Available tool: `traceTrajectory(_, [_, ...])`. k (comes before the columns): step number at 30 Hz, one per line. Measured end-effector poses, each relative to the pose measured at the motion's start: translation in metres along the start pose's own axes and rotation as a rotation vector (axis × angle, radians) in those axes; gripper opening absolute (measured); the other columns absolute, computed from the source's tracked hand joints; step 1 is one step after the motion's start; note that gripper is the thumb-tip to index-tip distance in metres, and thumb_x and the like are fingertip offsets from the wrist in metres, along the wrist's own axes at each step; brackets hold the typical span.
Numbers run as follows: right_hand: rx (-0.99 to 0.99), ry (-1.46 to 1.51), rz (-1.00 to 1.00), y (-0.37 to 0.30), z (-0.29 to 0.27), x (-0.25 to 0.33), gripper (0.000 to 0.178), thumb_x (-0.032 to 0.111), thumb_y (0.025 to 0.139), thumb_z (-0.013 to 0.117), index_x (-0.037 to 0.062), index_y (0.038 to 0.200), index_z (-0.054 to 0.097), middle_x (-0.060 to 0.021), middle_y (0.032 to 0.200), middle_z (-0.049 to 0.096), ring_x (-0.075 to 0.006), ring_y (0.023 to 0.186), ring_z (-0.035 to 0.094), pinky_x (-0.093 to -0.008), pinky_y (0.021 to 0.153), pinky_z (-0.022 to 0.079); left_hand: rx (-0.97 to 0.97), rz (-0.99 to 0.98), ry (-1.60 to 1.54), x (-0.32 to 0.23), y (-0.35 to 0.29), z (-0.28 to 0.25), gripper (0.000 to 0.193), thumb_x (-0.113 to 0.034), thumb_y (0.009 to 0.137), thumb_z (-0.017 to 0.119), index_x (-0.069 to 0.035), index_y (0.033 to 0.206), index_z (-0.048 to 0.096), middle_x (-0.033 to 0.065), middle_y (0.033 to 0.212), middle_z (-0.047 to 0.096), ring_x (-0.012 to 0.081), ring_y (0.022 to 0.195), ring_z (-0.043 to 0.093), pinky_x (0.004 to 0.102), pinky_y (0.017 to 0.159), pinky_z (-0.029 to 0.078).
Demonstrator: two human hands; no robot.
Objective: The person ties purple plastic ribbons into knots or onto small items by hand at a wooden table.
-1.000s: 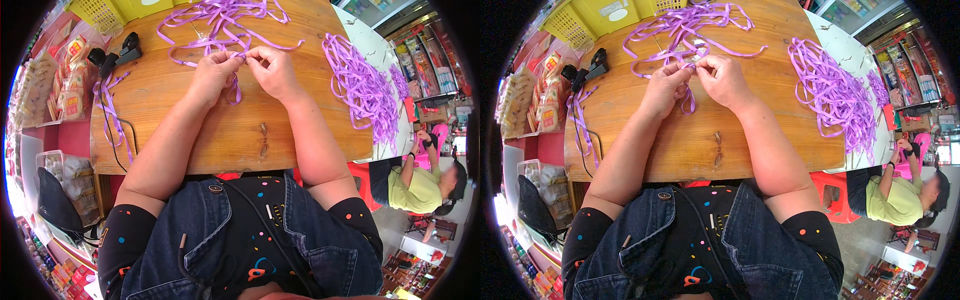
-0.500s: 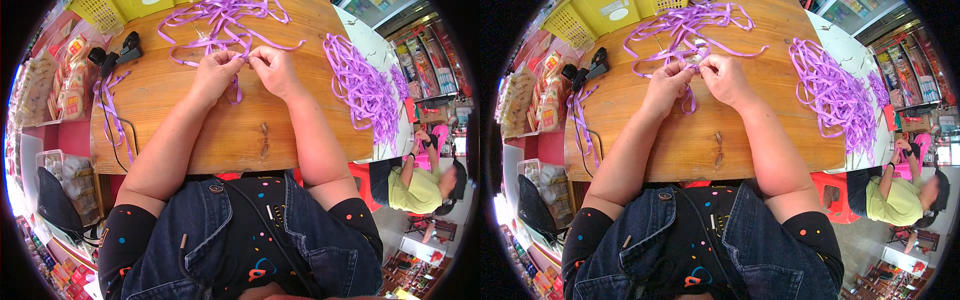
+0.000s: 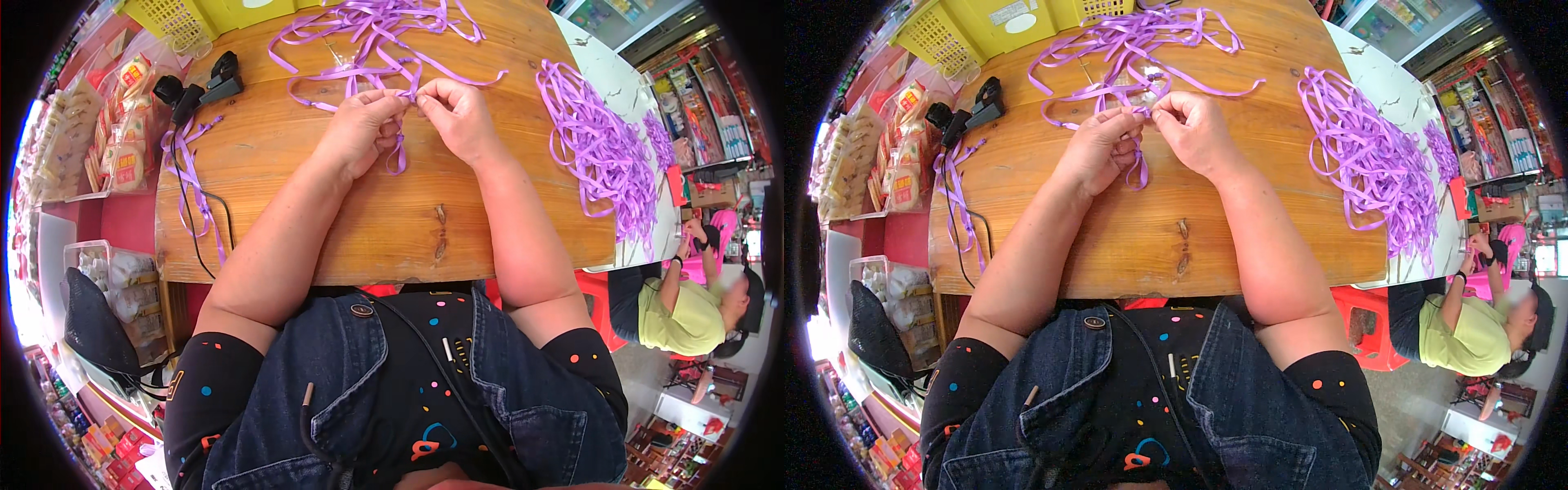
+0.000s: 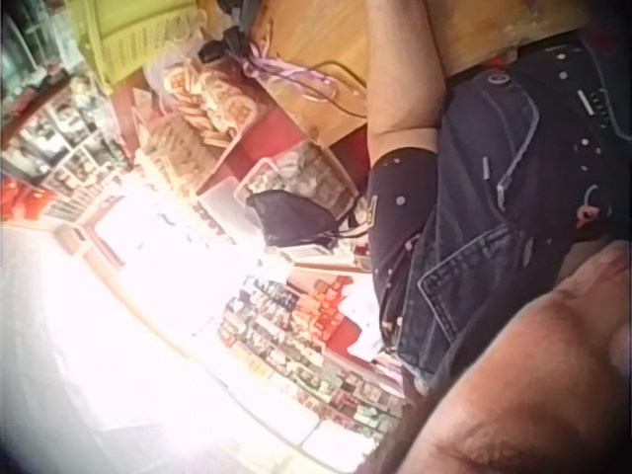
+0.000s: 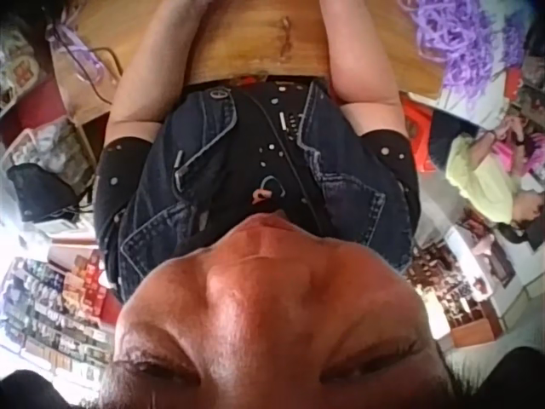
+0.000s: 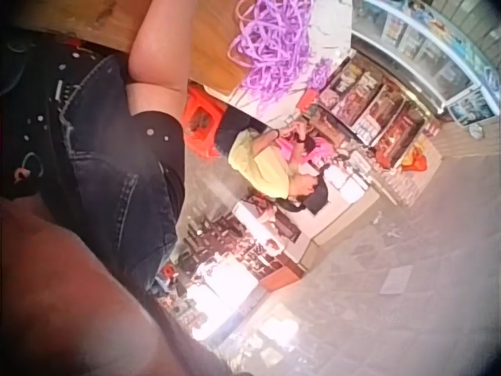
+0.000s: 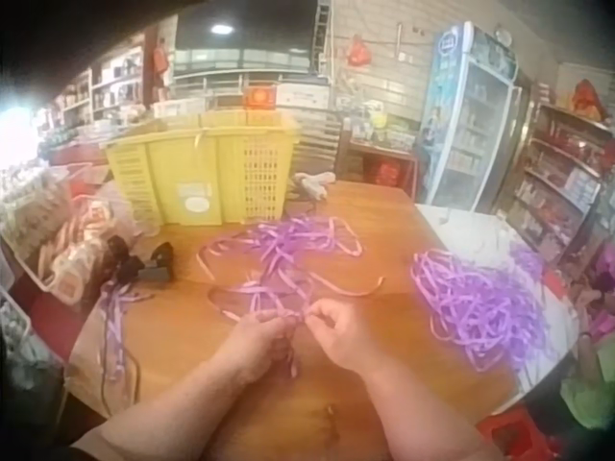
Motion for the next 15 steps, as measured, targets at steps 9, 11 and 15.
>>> traceTrajectory(9, [-0.151,-0.222,-0.143,-0.003,0.004,0.011,0.007,0.003,0.081,0.059,0.0001,0.085,0.063,0.0036,0.067,0.057,-0.0018,0.056,0.046,-0.0184,0.049,0.036,-0.027,0.017,0.007,0.002,0.002,-0.001,0.005,-0.011,0.082,0.059,-0.007,0.084,0.057,-0.0052,0.059,0.044,0.0043,0.046,0.035,0.0187,0.041,0.024])
traceTrajectory(11, [-0.148,-0.232,-0.141,-0.003,0.004,0.012,0.007,0.003,0.081,0.059,0.0002,0.085,0.064,0.0033,0.067,0.057,-0.0018,0.056,0.046,-0.0185,0.049,0.036,-0.036,0.019,0.013,0.001,0.002,-0.001,0.005,-0.011,0.082,0.059,-0.007,0.085,0.057,-0.0052,0.059,0.044,0.0042,0.045,0.035,0.0186,0.041,0.024])
traceTrajectory(15, [-0.126,-0.229,-0.119,-0.003,0.001,0.011,0.007,0.004,0.080,0.060,0.0006,0.085,0.064,0.0029,0.066,0.058,-0.0018,0.055,0.046,-0.0185,0.048,0.035,-0.050,0.054,0.097,0.001,0.001,-0.001,0.006,-0.011,0.082,0.060,-0.006,0.086,0.058,-0.0047,0.060,0.046,0.0034,0.046,0.035,0.0179,0.040,0.024])
Point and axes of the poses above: each hand's wrist, its own y-axis towards the middle knuckle, its own z-axis out of the palm, x = y × z, the point moved 3 cm from there along y, towards the middle knuckle
